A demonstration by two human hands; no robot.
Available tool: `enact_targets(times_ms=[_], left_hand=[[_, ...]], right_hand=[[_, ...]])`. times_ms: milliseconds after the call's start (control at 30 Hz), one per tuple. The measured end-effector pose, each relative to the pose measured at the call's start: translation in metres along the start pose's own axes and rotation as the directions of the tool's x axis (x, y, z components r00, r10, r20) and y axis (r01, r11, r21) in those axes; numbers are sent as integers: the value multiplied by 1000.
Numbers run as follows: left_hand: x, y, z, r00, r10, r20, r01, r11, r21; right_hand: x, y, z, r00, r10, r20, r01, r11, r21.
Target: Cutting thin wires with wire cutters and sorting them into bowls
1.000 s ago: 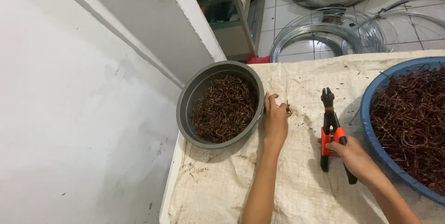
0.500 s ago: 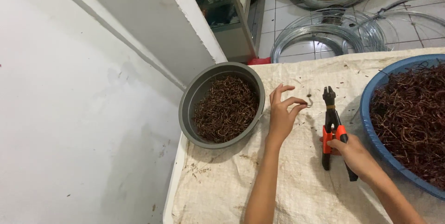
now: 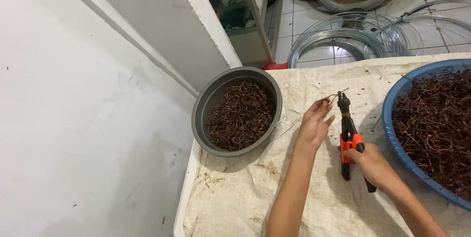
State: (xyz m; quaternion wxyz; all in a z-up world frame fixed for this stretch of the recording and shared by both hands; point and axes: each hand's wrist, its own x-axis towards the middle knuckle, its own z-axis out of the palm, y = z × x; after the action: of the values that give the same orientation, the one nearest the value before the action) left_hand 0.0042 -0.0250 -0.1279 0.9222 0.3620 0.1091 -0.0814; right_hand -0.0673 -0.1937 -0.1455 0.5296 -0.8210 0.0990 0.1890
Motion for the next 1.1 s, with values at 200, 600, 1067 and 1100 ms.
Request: enact_targets(times_ms=[200, 600, 1067, 1100], left_hand=[[-18, 12, 5, 928, 371, 31, -276, 630, 726], [-49, 35, 31, 828, 492, 268, -384, 150, 911], [-56, 53, 42, 743, 586, 323, -409, 16, 912], [-58, 55, 44, 742, 586, 327, -408, 7, 913]], right_hand=[[-24, -33, -10, 997, -44, 59, 43, 999, 12], [-44, -65, -12, 993, 46, 108, -47, 999, -1], [-34, -39, -5, 996, -21, 84, -3, 961, 275], [-40, -47, -6, 994, -10, 112, -28, 942, 335]])
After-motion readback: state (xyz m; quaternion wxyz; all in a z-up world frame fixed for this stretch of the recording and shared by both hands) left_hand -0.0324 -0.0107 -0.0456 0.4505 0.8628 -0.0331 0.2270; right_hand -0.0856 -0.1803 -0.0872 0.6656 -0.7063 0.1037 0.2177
